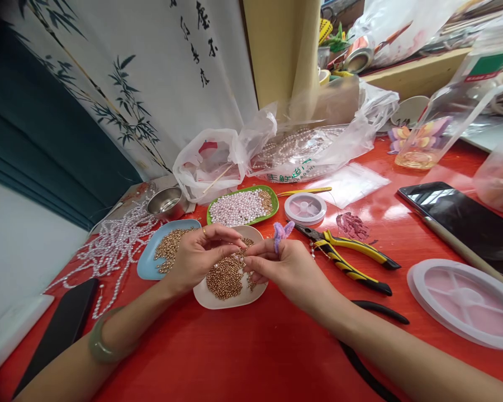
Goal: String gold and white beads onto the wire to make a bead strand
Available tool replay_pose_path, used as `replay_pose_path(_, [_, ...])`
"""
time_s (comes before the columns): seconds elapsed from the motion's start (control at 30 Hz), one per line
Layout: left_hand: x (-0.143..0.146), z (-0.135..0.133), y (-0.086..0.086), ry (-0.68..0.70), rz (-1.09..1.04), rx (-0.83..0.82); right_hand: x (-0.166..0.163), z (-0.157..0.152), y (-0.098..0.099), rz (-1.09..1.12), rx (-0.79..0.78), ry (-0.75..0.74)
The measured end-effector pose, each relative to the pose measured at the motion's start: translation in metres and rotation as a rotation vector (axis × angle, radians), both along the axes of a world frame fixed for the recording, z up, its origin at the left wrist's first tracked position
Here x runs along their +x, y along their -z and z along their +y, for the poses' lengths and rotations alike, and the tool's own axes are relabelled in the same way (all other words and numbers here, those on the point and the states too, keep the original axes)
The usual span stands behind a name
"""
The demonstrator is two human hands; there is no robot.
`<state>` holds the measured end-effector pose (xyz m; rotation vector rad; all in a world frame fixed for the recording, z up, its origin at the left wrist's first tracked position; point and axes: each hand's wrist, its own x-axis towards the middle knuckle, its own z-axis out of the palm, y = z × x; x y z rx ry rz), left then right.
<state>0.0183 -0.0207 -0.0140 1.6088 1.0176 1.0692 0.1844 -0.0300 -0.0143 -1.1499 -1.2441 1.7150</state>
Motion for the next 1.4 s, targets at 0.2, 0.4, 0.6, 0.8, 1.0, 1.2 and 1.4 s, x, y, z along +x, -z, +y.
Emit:
replay_pose_path(0.2, [-0.001,-0.001,-0.001,-0.005,0.042,0.021,0.001,-0.001,0.003,0.006,0.041,0.000])
replay_pose_path(0.4, [-0.002,-0.001,-0.001,-0.012,0.108,0.091,0.001,-0.002,0.004,-0.026,0.126,-0.016])
replay_pose_path(0.6, [-0.004,-0.001,-0.002,0.012,0.226,0.258,0.002,-0.003,0.005,-0.118,0.231,-0.030])
replay_pose_path(0.8, [-0.005,-0.002,-0.003,0.047,0.350,0.457,0.005,-0.004,0.009,-0.193,0.345,-0.058])
replay_pose_path(1.0, [-0.007,-0.002,-0.001,0.076,0.436,0.627,0.005,-0.005,0.008,-0.180,0.374,-0.063])
replay_pose_path(1.2, [-0.007,0.000,-0.004,0.073,0.392,0.480,0.004,-0.004,0.008,-0.166,0.342,-0.042])
replay_pose_path(1.4, [-0.012,0.009,-0.011,0.024,0.628,0.366,0.004,-0.001,0.011,-0.120,0.303,0.005])
